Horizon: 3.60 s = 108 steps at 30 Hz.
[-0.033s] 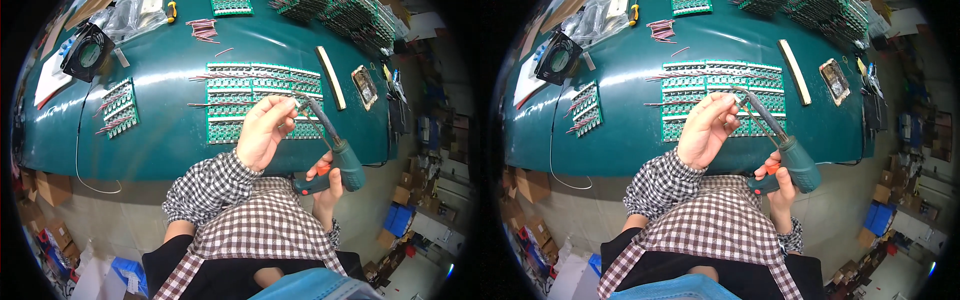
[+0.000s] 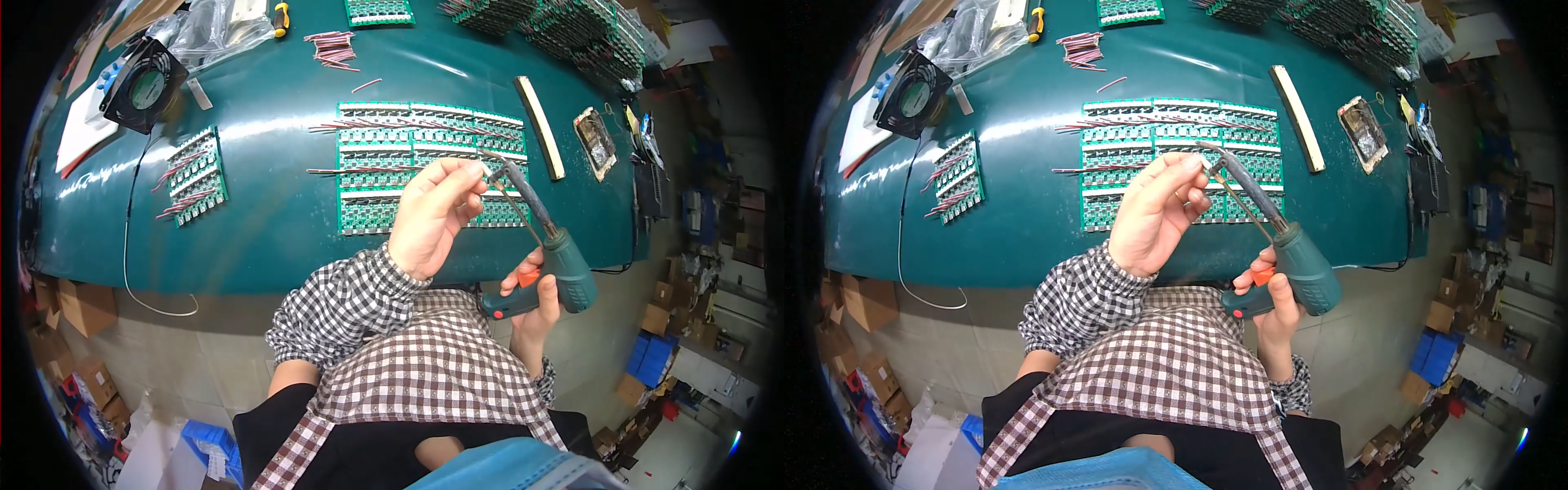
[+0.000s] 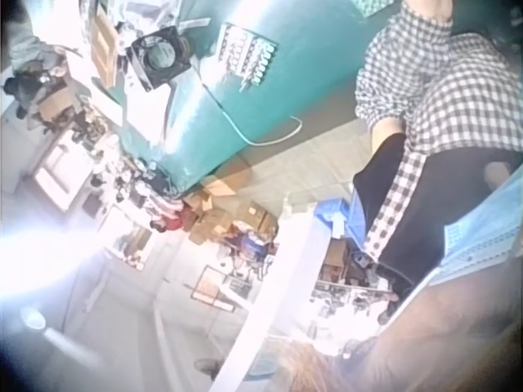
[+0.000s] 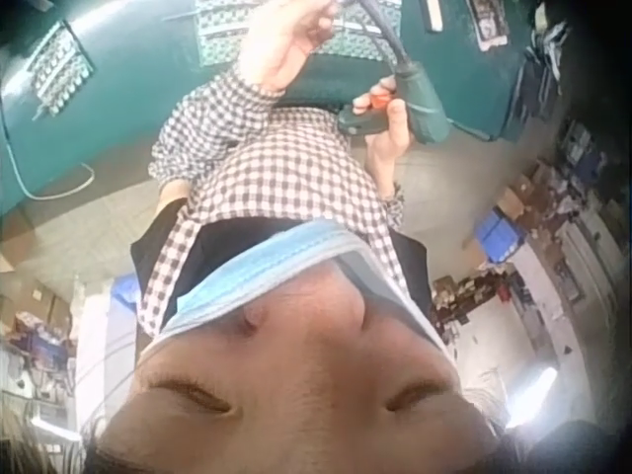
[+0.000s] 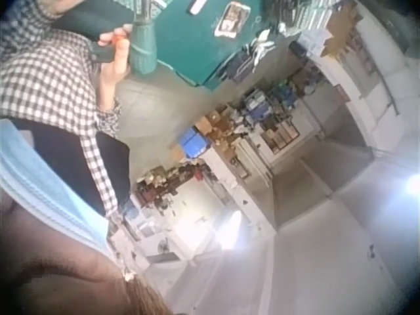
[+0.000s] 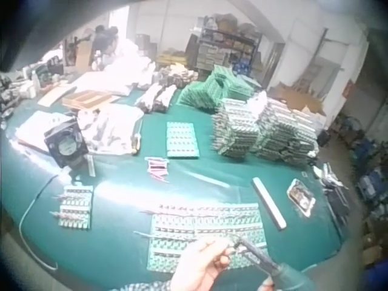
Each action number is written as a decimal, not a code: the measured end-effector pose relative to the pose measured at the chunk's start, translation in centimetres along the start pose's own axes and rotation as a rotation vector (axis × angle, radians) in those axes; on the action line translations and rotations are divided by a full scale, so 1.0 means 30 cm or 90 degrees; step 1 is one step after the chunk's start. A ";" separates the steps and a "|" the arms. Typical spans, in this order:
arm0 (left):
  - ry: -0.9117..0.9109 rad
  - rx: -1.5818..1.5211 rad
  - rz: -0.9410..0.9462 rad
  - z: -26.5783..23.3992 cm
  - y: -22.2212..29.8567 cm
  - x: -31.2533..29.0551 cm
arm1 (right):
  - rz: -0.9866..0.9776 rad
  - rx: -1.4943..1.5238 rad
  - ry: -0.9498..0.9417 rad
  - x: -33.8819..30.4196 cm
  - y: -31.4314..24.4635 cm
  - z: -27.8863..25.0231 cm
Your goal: The person solders wires onto circuit boards, positioning wire pieces onto the boards by hand and soldering them with a soldering iron.
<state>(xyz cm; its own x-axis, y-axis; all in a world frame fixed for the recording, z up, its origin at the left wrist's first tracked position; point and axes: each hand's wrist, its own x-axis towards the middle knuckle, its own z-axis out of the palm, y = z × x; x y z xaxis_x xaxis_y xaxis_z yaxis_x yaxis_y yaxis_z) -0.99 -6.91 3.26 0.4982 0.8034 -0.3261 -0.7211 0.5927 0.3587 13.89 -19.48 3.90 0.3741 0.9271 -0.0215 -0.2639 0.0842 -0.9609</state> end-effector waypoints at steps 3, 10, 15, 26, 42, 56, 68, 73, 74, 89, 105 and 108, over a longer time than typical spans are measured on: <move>-0.010 0.035 -0.013 -0.016 -0.012 -0.001 | 0.012 -0.018 0.030 0.007 -0.005 0.000; 0.105 0.808 0.470 -0.117 0.293 -0.009 | 0.080 0.238 0.052 0.143 0.006 -0.206; 0.229 1.187 0.521 -0.260 0.442 0.280 | 0.096 0.477 0.059 0.212 0.033 -0.323; -0.025 1.184 0.374 -0.590 0.615 0.528 | 0.029 0.376 0.260 0.098 -0.111 -0.367; -0.068 0.942 0.347 -0.423 0.522 0.554 | -0.295 0.226 0.414 0.000 -0.505 -0.412; -0.066 0.934 0.573 -0.430 0.409 0.918 | -0.432 0.224 0.523 -0.146 -0.441 -0.354; -0.807 0.253 0.765 -0.593 0.512 1.052 | -0.396 0.124 0.506 -0.148 -0.452 -0.398; -0.098 1.035 0.724 -0.476 0.394 0.940 | -0.421 0.133 0.531 -0.153 -0.562 -0.411; -0.131 1.023 0.722 -0.428 0.358 0.955 | -0.445 0.143 0.517 -0.141 -0.577 -0.402; -0.157 0.877 0.733 -0.333 0.280 0.922 | -0.529 0.144 0.476 -0.132 -0.581 -0.411; 0.112 0.724 0.572 -0.373 0.473 0.580 | -0.530 -0.353 0.533 -0.246 -1.171 -0.351; 0.120 0.782 0.569 -0.292 0.460 0.534 | -0.544 -0.323 0.480 -0.209 -1.173 -0.358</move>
<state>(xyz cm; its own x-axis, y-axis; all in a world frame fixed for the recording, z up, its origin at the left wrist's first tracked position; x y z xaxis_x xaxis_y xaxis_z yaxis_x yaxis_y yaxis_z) -7.18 13.64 -4.67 -0.0036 0.9493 0.3143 0.1371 -0.3109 0.9405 30.37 -32.18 34.88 0.7174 0.1907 0.6700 0.6242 0.2512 -0.7398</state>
